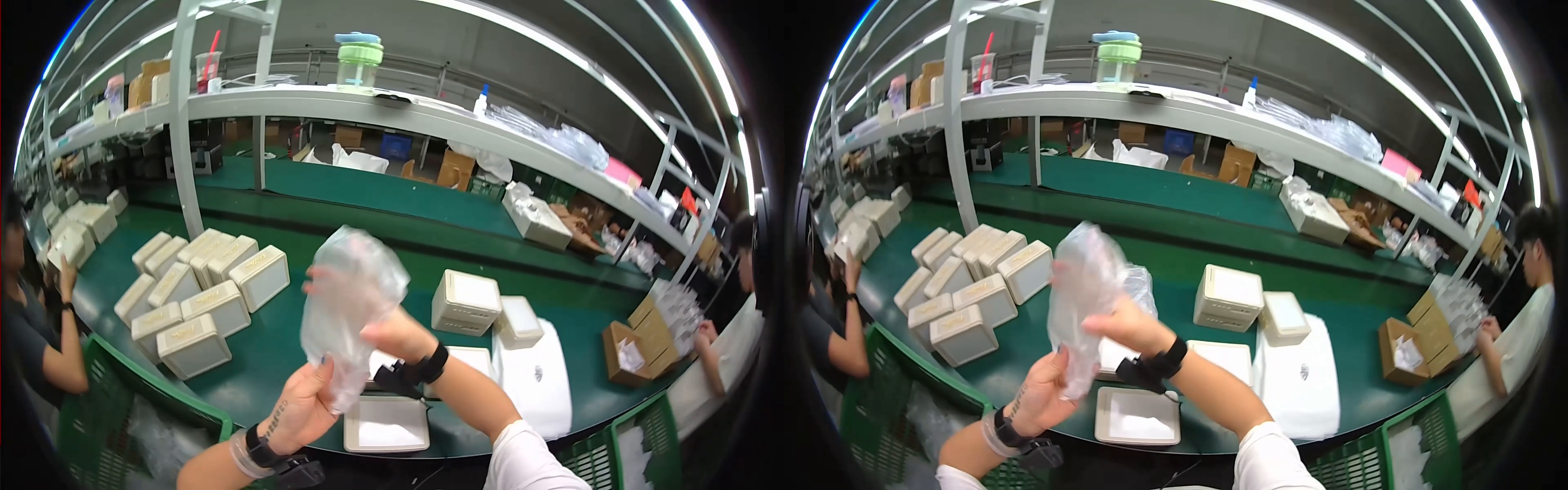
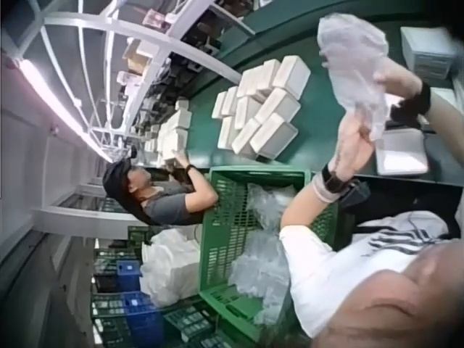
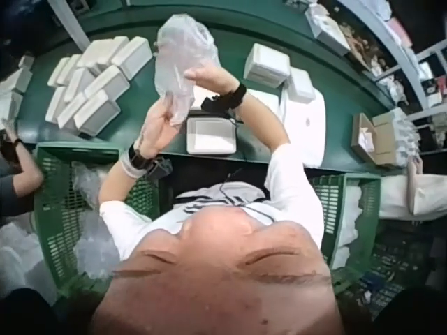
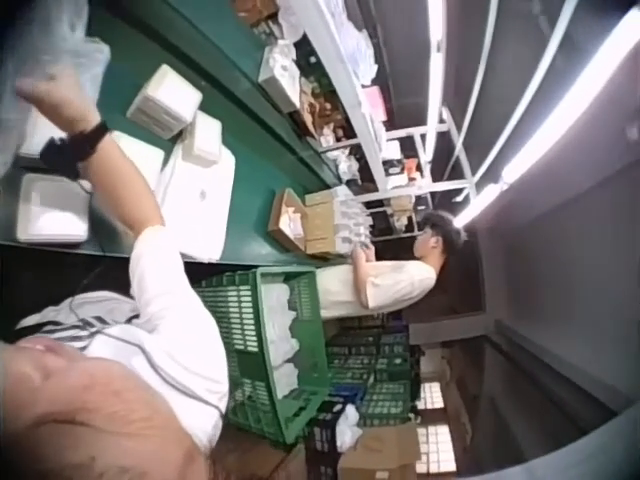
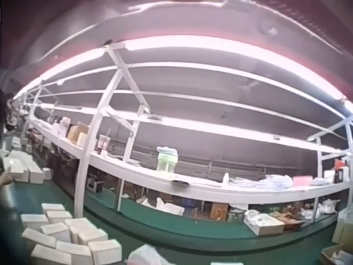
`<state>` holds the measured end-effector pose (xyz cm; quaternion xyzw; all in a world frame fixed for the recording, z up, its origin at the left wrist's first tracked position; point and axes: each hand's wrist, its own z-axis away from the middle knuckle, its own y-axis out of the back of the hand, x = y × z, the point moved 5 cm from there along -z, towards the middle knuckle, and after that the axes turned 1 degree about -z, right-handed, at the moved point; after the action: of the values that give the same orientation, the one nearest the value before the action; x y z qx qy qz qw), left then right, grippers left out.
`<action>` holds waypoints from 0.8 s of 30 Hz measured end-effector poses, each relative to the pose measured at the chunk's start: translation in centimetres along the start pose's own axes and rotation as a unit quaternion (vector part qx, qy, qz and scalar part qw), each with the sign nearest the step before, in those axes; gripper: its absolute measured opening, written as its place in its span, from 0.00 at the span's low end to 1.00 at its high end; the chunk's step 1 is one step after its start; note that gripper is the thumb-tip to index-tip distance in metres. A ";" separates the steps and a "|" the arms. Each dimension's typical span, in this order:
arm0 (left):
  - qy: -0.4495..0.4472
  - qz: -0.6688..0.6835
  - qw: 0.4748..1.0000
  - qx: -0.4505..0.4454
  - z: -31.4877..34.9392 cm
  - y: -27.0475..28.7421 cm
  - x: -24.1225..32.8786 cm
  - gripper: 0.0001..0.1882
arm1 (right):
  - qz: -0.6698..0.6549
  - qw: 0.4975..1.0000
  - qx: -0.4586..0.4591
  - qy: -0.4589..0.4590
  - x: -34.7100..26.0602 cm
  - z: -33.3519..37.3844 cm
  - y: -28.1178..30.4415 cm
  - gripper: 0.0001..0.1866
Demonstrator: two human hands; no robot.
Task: Stacking small white boxes and placing them into individual plastic bags on a production line.
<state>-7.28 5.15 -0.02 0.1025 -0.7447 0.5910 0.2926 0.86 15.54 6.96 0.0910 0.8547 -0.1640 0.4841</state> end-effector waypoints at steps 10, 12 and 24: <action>-0.121 -0.088 0.988 0.048 -0.7 -0.1 0.5 0.18 | 0.154 0.958 0.047 -0.237 -5.3 4.3 2.1 0.35; -0.131 -0.095 0.985 0.058 -1.0 -0.3 0.7 0.18 | 0.062 0.981 0.132 -0.128 -7.4 3.8 2.5 0.34; -0.106 -0.433 0.861 0.246 2.8 3.2 4.4 0.11 | 0.072 0.939 0.335 0.040 -6.0 3.9 4.8 0.18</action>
<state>-13.28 4.30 -0.59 0.5451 -0.4825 0.5544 0.4032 8.56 18.55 9.37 0.3158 0.7604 -0.4012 0.4014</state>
